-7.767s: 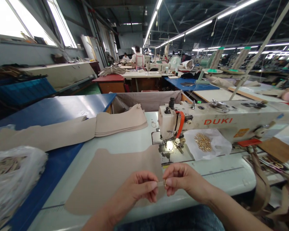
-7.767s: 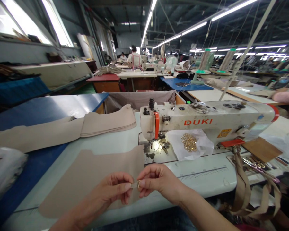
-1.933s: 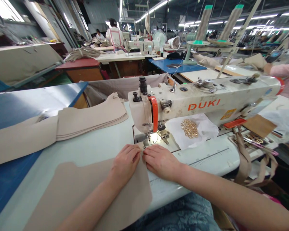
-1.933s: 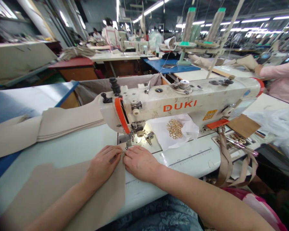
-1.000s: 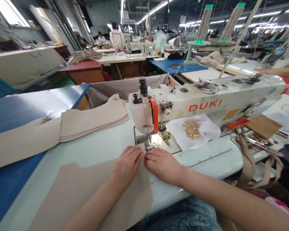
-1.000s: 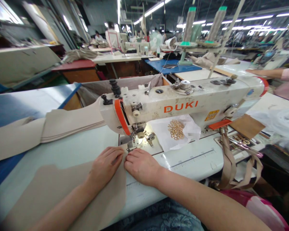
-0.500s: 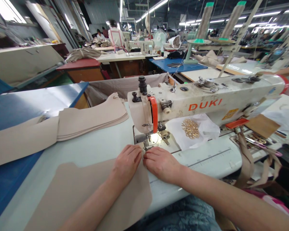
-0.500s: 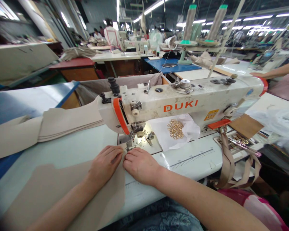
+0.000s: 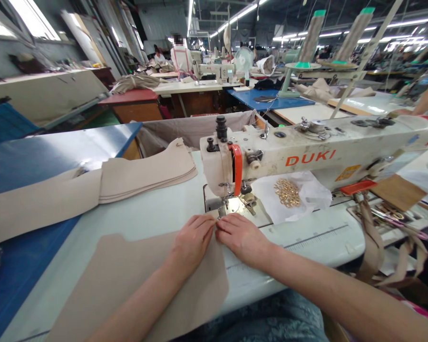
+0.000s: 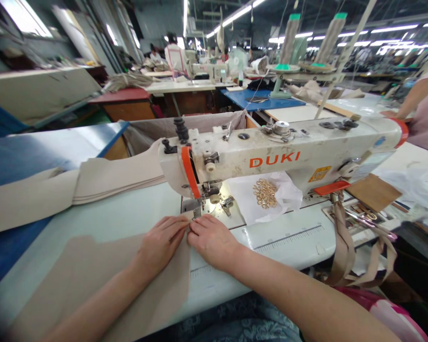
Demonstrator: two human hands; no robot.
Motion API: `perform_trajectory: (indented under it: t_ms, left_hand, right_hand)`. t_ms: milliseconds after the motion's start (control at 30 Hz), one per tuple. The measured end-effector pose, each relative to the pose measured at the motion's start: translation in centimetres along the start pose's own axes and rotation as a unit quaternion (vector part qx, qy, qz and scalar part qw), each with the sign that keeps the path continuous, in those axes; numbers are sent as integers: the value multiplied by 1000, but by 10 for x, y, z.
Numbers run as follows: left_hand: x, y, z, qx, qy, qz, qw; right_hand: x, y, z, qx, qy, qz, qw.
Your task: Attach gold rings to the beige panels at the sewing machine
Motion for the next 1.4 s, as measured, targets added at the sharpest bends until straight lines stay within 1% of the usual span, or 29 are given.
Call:
perform_trajectory:
  t_ms: [100,200,400,500,567,700,900,1067,1233,1400]
  left_hand:
    - [1,-1,2,-1,-7,0,1000]
    - [-2,-5,4,-6,-20,2,1000]
    - [-19,-23,3,-29,-27,11,999]
    - [-26,-31,0,-37,-29,0,999]
    - [-28,-36,-3,-30,-28,-7,999]
    - [-27,-42,-7,-29,-22,-5,999]
    - [-27,-42,-13,-12,-19,6,1000]
    - [-25,-42,-12,-15,-21,8,1000]
    - [-24,-43,-15,2,-11,8,1000]
    - [-26,-41,-14,-11,-11,10,1000]
  right_hand:
    - [-2,0,0,6,14,-6,1000]
    - [-3,2,3,13,29,-8,999]
    - [1,3,25,4,48,-32,998]
    - [1,1,36,-13,47,-43,998]
    - [0,-1,42,-24,46,-45,998]
    - [0,-2,46,-29,49,-28,998]
    - [2,-3,48,-32,46,-6,998]
    - [1,-2,49,-39,39,-7,998]
    - [0,-2,50,-48,31,-11,998]
    - [1,-2,52,-62,23,-28,997]
Point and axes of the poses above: each hand's wrist, its own y-axis away from the middle knuckle, its own x-axis out of the back of the hand, z = x × y, the point moved 10 cm from there along -y, towards the middle knuckle, and after that the axes turned 7 degrees about -x, right-handed, at the moved point
